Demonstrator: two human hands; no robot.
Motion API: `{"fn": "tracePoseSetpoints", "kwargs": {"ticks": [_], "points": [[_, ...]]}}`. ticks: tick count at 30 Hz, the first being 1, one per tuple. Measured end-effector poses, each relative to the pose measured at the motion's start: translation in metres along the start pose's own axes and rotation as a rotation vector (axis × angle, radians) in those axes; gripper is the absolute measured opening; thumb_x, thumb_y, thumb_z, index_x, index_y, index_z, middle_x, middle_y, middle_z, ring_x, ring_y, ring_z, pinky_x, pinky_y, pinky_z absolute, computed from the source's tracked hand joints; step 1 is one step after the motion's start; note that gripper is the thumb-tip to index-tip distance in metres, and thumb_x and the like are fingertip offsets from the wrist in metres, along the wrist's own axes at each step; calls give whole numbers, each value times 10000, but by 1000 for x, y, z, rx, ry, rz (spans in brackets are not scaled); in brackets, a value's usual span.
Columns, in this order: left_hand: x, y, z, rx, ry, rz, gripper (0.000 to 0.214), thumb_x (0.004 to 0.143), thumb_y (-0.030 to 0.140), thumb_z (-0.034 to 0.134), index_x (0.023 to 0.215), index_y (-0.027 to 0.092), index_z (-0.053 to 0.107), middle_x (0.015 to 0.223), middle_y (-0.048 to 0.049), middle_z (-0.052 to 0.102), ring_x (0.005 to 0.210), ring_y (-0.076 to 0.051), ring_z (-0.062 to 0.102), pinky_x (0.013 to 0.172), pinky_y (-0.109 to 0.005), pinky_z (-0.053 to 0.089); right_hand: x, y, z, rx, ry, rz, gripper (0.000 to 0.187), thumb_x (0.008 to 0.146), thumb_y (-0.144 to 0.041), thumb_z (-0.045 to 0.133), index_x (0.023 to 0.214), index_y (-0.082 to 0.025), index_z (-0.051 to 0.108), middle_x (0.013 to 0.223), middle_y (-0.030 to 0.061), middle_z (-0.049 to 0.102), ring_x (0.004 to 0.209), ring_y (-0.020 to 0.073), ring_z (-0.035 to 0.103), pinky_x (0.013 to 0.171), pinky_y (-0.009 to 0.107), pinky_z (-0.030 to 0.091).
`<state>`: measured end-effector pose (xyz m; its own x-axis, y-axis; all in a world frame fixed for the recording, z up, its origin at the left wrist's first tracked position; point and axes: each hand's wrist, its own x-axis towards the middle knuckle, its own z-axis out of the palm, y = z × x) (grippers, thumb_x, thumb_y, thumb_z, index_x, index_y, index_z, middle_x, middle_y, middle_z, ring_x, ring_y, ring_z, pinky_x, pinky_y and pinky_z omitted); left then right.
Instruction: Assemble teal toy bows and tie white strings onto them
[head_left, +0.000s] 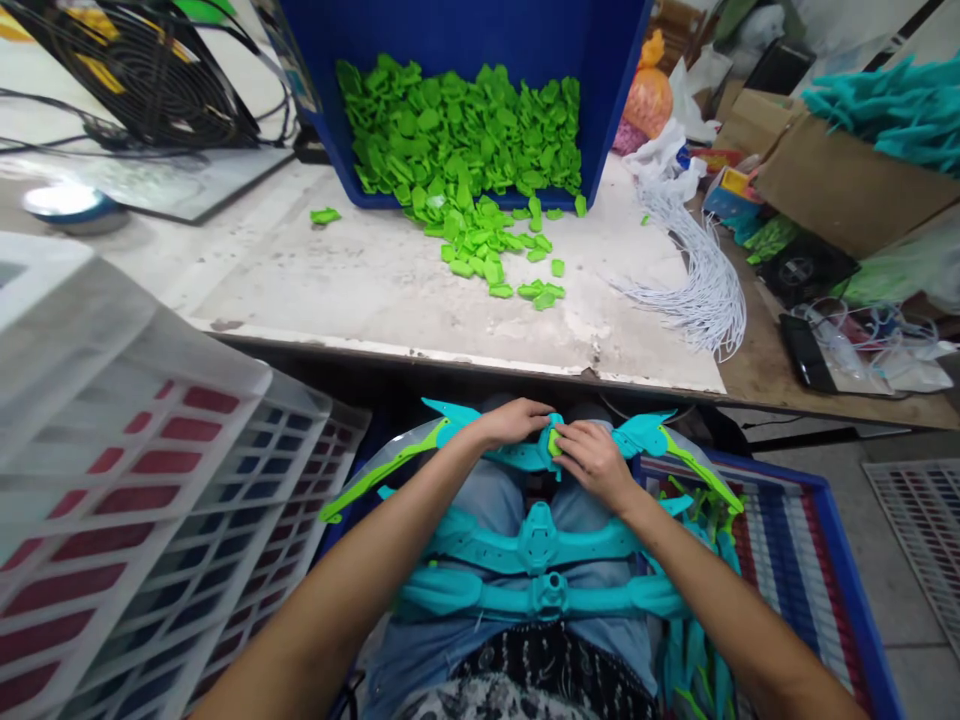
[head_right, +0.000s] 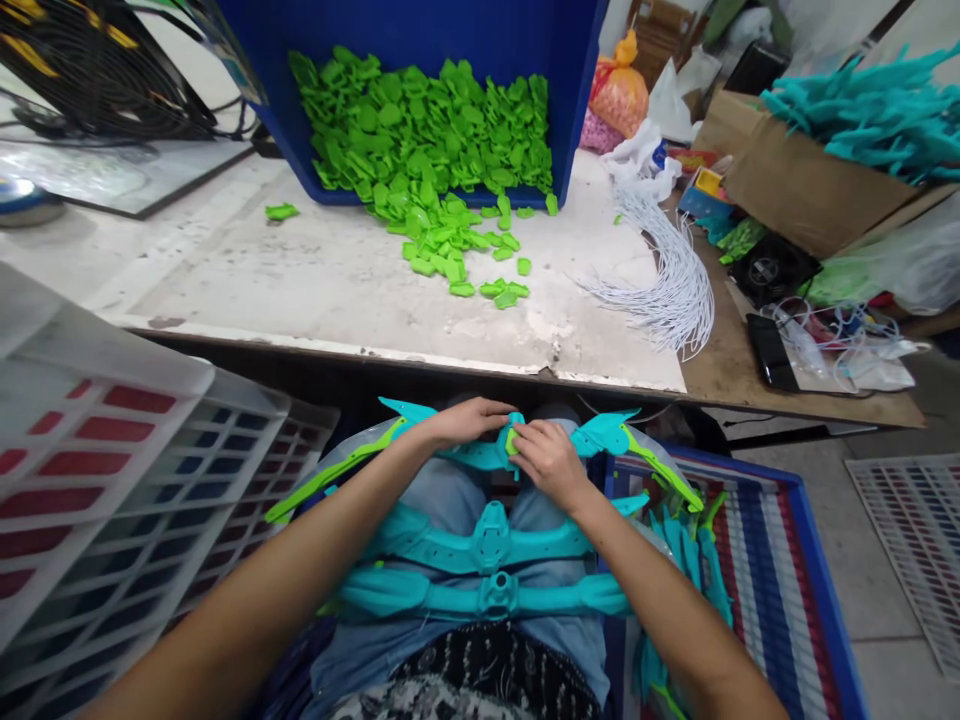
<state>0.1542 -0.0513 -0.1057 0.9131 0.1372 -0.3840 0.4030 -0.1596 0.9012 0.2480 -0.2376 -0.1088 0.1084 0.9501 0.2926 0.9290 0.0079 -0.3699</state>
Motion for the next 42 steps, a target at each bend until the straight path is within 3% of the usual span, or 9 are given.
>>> {"fn": "tracePoseSetpoints", "kwargs": {"ticks": [5,11,14,21,27,30,33,37,42], "points": [[3,-6,2,-48,-75,53,409,805,399,576,1091,112,626,669,19,526,614,-112,443,513,-189,325,2,0,3,-8,41,36,246,945,-313,510,1070,-213,698,1137,96,693,1032,256,564,896,452,486],[5,-10,4,-16,-38,31,412,769,351,615,1107,118,576,718,10,529,687,-130,497,552,-191,376,-2,-4,9,114,82,194,169,879,-316,616,1015,-259,698,1133,66,688,1110,266,548,967,486,443],[5,-9,4,17,-2,29,442,749,371,622,1111,123,569,807,-16,580,782,-161,550,624,-217,425,0,-5,10,187,92,385,255,807,-338,690,1035,-230,652,1107,89,676,1072,268,591,940,463,463],[5,-1,11,-29,41,-57,410,688,361,656,1018,138,561,746,17,545,700,-144,536,581,-227,397,27,1,-4,359,-242,692,572,676,-282,771,1190,-235,524,1052,53,701,1022,244,658,885,385,483],[8,-5,13,-157,50,-89,362,652,246,702,956,156,528,673,64,485,608,-106,489,546,-214,378,35,-4,-8,177,-337,686,698,635,-319,809,1274,-250,535,977,43,724,947,266,676,913,440,440],[5,-8,13,-45,79,-18,328,713,244,684,986,145,534,740,21,558,698,-147,560,614,-247,440,38,-6,-18,102,-356,555,563,702,-371,766,1225,-236,606,948,57,729,932,267,671,844,373,464],[-6,-6,23,222,229,129,297,788,247,647,1051,150,550,966,-66,624,926,-215,599,803,-318,489,69,-1,-35,15,-194,448,227,885,-363,573,999,-220,708,907,68,723,874,238,653,785,330,469],[-30,1,52,699,415,203,412,848,324,620,1213,151,536,1236,-164,551,1148,-307,526,954,-432,453,150,16,-44,-179,192,385,288,940,-334,502,1093,-156,668,1053,130,667,1023,274,559,919,390,425],[-43,-4,73,927,331,169,959,681,434,797,1428,93,302,1472,-270,323,1282,-392,417,1010,-508,401,214,32,-26,-302,137,480,376,850,-311,646,1173,-119,633,1092,180,621,1052,327,508,889,432,417]]}}
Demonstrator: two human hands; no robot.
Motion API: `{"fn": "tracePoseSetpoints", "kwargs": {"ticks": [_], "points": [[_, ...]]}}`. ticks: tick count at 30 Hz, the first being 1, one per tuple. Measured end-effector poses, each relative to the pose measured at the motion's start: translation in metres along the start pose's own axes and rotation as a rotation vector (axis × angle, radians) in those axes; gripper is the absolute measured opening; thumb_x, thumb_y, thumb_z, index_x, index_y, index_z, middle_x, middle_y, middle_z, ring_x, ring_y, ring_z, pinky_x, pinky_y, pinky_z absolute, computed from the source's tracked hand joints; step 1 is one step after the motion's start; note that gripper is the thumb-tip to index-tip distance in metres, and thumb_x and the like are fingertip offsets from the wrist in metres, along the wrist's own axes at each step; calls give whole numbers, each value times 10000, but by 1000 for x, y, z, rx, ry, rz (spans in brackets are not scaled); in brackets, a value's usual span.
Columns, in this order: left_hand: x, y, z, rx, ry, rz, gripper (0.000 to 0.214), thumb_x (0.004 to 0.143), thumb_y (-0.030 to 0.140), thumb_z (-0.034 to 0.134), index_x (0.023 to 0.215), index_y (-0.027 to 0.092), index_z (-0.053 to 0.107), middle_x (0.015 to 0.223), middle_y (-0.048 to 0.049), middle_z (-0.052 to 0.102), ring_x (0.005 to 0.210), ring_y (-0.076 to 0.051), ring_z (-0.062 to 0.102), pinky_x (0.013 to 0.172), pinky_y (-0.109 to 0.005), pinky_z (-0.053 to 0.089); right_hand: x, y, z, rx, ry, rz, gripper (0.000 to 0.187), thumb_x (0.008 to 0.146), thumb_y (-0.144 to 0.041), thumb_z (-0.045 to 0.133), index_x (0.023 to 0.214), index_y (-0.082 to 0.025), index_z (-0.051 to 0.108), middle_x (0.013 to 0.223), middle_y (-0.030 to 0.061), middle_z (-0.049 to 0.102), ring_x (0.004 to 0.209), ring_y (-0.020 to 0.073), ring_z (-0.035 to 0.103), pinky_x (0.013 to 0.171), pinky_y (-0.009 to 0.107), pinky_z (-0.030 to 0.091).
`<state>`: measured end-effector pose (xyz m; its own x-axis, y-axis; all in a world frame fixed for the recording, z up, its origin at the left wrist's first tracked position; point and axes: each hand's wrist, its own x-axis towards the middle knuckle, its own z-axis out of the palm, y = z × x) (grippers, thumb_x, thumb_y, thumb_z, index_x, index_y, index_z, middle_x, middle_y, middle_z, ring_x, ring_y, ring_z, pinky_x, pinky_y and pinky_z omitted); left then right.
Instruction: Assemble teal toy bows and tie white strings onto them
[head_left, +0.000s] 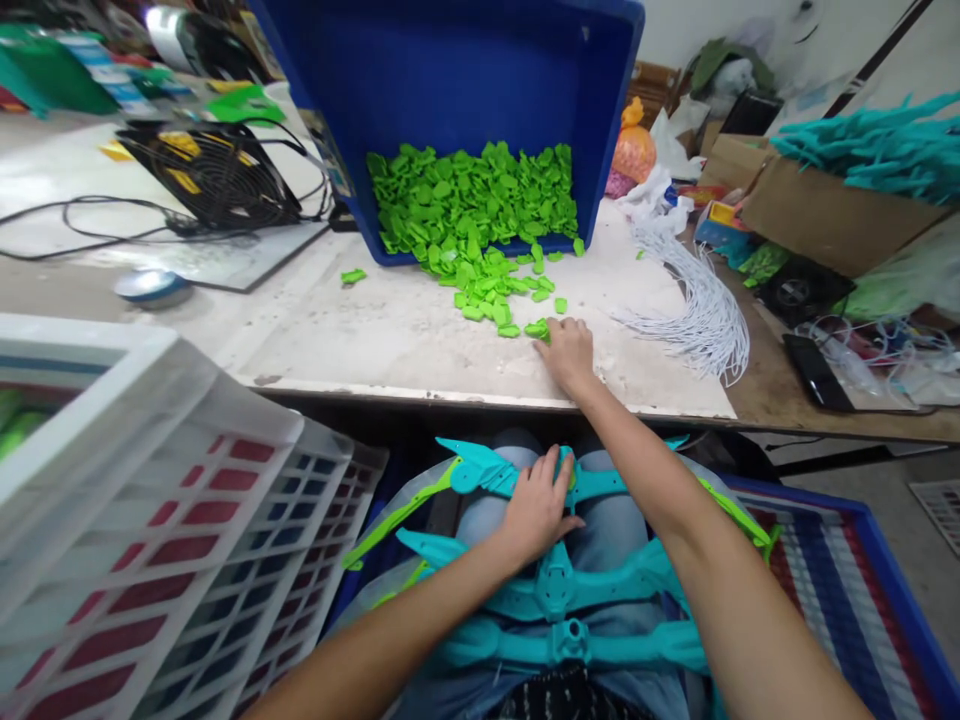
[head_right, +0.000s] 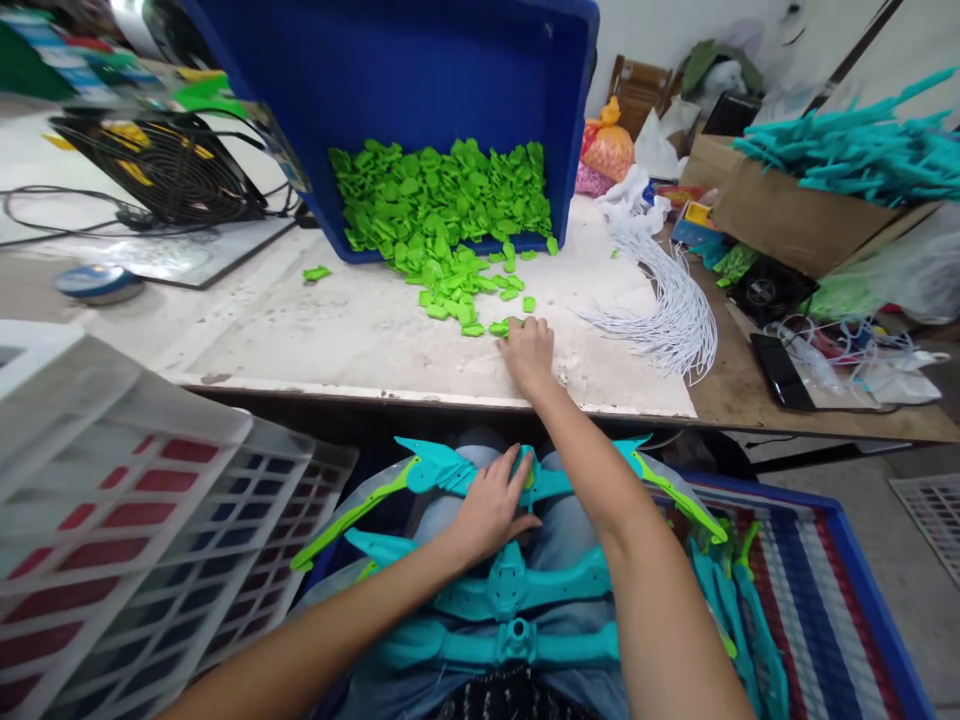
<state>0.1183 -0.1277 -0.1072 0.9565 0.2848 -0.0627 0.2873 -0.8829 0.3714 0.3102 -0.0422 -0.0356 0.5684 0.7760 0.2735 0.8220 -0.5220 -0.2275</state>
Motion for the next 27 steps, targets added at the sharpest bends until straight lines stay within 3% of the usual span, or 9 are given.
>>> {"fn": "tracePoseSetpoints", "kwargs": {"ticks": [3,6,9,12,15,19,23,27], "points": [[2,-8,-1,27,-68,37,979,659,343,820,1439,102,281,1486,-276,299,1262,-391,443,976,-492,425,-12,11,7,107,32,-34,314,856,-234,614,1151,-132,649,1080,153,623,1032,285,537,918,399,420],[9,-20,-14,-34,-91,58,743,727,227,740,1374,105,394,1441,-235,388,1205,-336,507,964,-425,445,-43,38,2,304,65,-117,257,846,-211,592,1086,-168,672,1089,104,637,1002,228,574,908,349,443],[25,-30,-37,-163,-110,114,478,782,307,685,1212,132,570,1237,-162,567,1092,-282,578,916,-345,464,-69,64,-10,325,62,-120,186,801,-225,629,972,-199,698,1061,74,682,1028,247,572,914,394,432],[48,-40,-56,-279,-218,113,354,834,403,608,1067,142,659,1012,-113,665,912,-248,634,804,-297,468,-84,79,-23,264,48,-65,159,763,-231,661,914,-210,706,1027,68,715,1034,279,569,903,445,414],[69,-49,-61,-423,-349,124,369,825,401,598,1064,127,662,991,-93,695,876,-223,634,756,-256,442,-104,80,-36,320,83,-126,159,769,-231,661,920,-196,700,1040,81,716,1030,268,583,900,433,430],[78,-58,-51,-594,-428,152,384,805,432,588,982,104,678,906,-63,693,804,-186,596,709,-234,414,-161,71,-41,425,121,-303,183,849,-252,615,1019,-214,671,1135,77,688,1061,238,581,930,422,448],[77,-61,-45,-696,-452,172,445,797,515,557,873,95,685,748,-27,637,671,-147,515,626,-230,377,-220,60,-21,384,134,-438,209,886,-185,579,1084,-198,645,1152,92,675,1061,242,567,900,425,484],[77,-62,-49,-753,-481,158,448,777,515,555,853,96,694,713,-13,613,659,-142,490,632,-234,374,-235,57,2,330,192,-491,224,900,-142,555,1102,-171,649,1141,115,670,1059,241,557,886,415,510]]}}
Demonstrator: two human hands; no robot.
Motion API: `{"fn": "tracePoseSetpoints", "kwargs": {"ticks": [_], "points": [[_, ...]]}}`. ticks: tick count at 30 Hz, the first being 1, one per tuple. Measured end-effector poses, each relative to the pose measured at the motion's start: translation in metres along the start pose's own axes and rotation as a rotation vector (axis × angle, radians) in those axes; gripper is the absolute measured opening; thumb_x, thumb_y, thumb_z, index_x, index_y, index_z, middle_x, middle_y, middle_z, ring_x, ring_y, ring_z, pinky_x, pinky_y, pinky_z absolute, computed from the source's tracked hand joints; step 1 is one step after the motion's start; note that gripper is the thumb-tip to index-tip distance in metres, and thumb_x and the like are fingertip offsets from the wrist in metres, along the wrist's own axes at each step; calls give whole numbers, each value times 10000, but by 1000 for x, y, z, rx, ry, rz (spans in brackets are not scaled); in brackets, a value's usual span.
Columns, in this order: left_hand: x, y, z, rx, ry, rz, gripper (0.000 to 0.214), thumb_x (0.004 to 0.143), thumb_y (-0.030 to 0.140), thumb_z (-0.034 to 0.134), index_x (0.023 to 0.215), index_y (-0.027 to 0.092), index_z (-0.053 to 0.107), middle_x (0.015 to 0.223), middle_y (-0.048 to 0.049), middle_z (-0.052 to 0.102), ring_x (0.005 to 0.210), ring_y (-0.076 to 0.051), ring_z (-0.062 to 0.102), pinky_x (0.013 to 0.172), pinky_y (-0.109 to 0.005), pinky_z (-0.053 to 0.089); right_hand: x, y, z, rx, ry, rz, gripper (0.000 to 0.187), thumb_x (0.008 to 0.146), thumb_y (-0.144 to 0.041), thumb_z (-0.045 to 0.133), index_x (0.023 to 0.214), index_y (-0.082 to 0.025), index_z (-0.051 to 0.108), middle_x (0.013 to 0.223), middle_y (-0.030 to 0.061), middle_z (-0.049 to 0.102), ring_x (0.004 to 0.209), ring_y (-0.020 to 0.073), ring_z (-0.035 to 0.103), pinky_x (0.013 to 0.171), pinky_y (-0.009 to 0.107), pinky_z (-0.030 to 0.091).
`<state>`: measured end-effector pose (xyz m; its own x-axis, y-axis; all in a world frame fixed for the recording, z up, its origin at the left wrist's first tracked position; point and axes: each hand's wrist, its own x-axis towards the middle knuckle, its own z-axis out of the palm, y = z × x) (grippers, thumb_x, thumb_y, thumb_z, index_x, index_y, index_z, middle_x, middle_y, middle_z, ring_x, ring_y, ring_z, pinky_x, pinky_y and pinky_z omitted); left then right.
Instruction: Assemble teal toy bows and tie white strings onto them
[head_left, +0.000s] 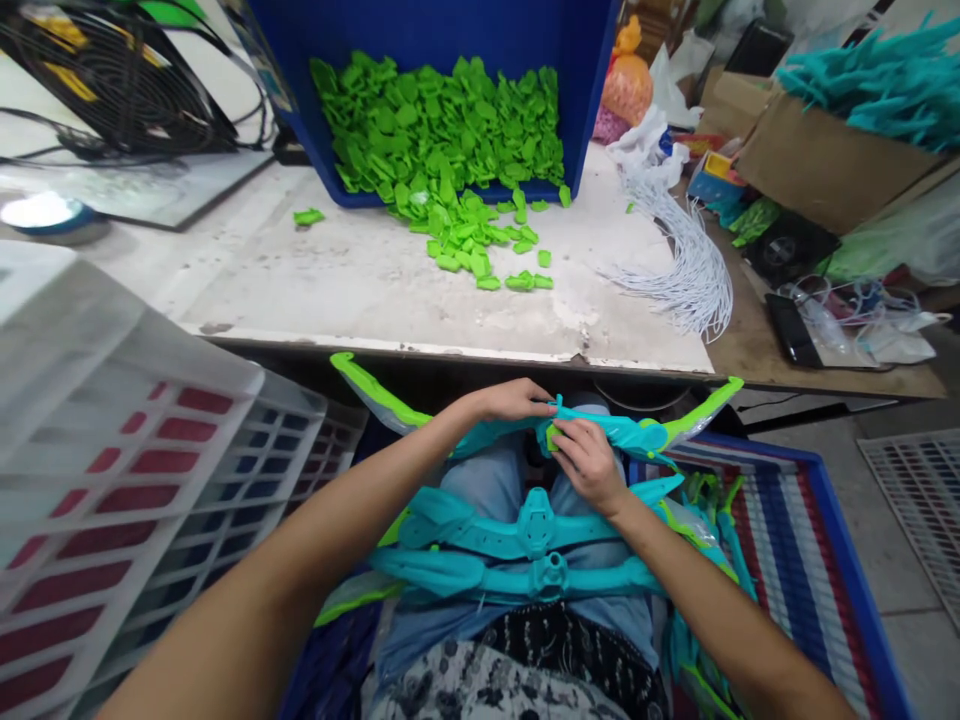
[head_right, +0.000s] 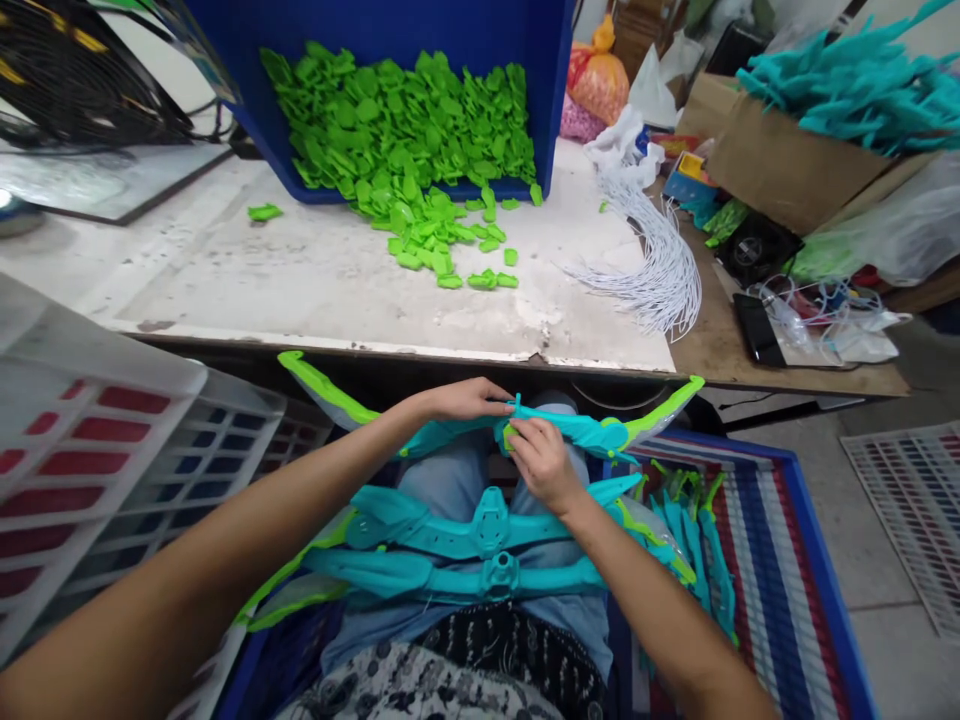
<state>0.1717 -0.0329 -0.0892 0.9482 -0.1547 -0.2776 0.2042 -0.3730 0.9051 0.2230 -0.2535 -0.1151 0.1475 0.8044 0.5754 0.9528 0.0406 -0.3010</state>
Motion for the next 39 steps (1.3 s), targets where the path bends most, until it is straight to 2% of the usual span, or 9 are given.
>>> {"fn": "tracePoseSetpoints", "kwargs": {"ticks": [7,12,17,20,24,30,34,37,39], "points": [[-1,0,-1,91,-35,24,544,616,457,721,1023,101,661,845,-21,649,799,-191,558,696,-237,401,1,6,5,-111,-41,23,242,915,-168,544,1099,-243,682,1173,91,646,1127,241,523,920,441,488],[-1,-2,5,213,38,19,544,671,502,678,1027,92,641,876,-43,655,805,-199,571,687,-244,398,1,7,4,-89,-47,127,153,890,-326,611,992,-240,685,1273,114,562,1211,278,481,966,484,428],[-4,4,9,327,68,-32,509,681,485,650,1026,111,635,863,-47,655,760,-193,577,638,-241,376,9,13,6,-90,-103,315,508,820,-486,665,1202,-168,560,1177,153,613,1069,299,551,925,484,417],[-5,9,14,426,115,-84,484,682,527,639,944,120,641,805,-53,645,700,-196,571,586,-253,338,16,15,4,-185,-248,325,644,823,-481,664,1331,-132,474,1075,147,636,992,302,552,874,463,414],[-5,15,19,484,150,-83,366,718,478,627,894,157,631,749,-30,637,678,-198,581,563,-257,316,24,13,0,-279,-394,326,584,846,-485,635,1296,-131,517,1015,140,630,945,293,538,821,431,397],[-19,24,34,675,232,-135,342,792,460,618,1017,203,639,910,-69,693,848,-259,653,634,-267,407,32,7,-1,-193,-419,469,446,738,-450,761,1068,-178,634,988,91,650,960,265,552,837,399,410],[-42,6,50,937,436,23,361,895,357,514,1226,241,599,1083,-108,662,880,-265,651,698,-316,483,44,34,-44,27,-275,461,185,836,-241,619,1002,-203,690,996,50,695,933,193,613,825,299,457],[-56,-17,61,1133,574,160,439,888,155,443,1264,322,595,1143,-127,633,927,-270,636,755,-357,512,60,86,-102,-204,9,814,297,915,-240,433,992,-175,713,953,78,724,891,205,658,795,286,475],[-60,-29,68,1184,594,236,542,857,66,411,1270,368,589,1192,-138,604,967,-275,621,786,-379,521,72,126,-137,-455,-4,1061,329,910,-295,448,1023,-139,715,1003,140,720,966,266,659,829,334,476]]}}
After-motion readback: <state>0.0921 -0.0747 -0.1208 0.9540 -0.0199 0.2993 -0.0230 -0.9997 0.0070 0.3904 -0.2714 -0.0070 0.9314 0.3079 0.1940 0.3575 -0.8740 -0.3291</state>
